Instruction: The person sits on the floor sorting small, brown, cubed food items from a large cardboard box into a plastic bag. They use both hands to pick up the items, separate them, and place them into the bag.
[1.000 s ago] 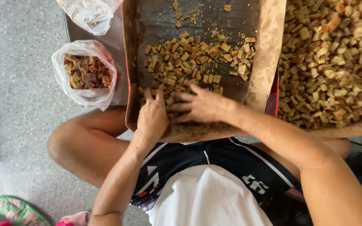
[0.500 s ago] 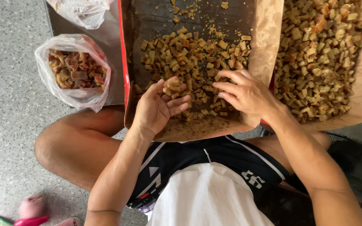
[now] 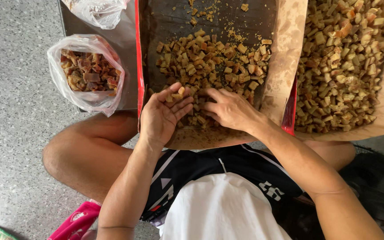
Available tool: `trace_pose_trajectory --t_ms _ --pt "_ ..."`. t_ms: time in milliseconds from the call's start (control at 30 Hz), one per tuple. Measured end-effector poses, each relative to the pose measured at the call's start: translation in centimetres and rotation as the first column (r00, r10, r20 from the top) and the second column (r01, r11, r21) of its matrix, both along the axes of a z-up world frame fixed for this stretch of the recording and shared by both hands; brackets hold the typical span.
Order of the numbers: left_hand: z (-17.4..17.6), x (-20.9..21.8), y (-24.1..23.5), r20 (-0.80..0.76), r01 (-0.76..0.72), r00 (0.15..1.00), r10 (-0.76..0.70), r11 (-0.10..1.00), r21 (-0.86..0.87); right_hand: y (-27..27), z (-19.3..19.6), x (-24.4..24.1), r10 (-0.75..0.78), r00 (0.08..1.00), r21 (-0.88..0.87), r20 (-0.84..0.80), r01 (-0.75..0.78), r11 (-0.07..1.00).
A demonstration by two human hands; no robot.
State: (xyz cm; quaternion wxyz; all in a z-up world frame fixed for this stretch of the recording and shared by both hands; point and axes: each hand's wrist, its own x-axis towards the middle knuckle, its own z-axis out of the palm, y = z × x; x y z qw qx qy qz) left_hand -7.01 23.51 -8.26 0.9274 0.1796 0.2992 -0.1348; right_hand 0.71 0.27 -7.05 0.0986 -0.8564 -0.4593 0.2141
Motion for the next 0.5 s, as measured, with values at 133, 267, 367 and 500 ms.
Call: trace_pose_trajectory --t_ms 133,267,367,500 --pt "1.1 0.2 0.2 0.035 -0.026 0.999 0.027 0.999 -0.024 -0.9 0.8 0.9 -0.129 0.985 -0.023 -0.117 0.127 0.992" --pt "2.0 0.2 0.2 0.051 -0.047 0.998 0.048 0.999 -0.015 -0.7 1.4 1.9 -0.196 0.981 0.087 -0.009 0.196 0.977" --pt "1.6 -0.1 0.3 0.076 -0.082 0.994 0.084 0.996 -0.031 0.1 0.8 2.4 -0.228 0.973 0.153 0.041 0.219 0.964" --pt "0.2 -0.6 0.1 0.055 -0.127 0.991 0.126 0.992 0.021 0.2 -1.2 3.5 -0.295 0.950 0.183 0.101 0.273 0.944"
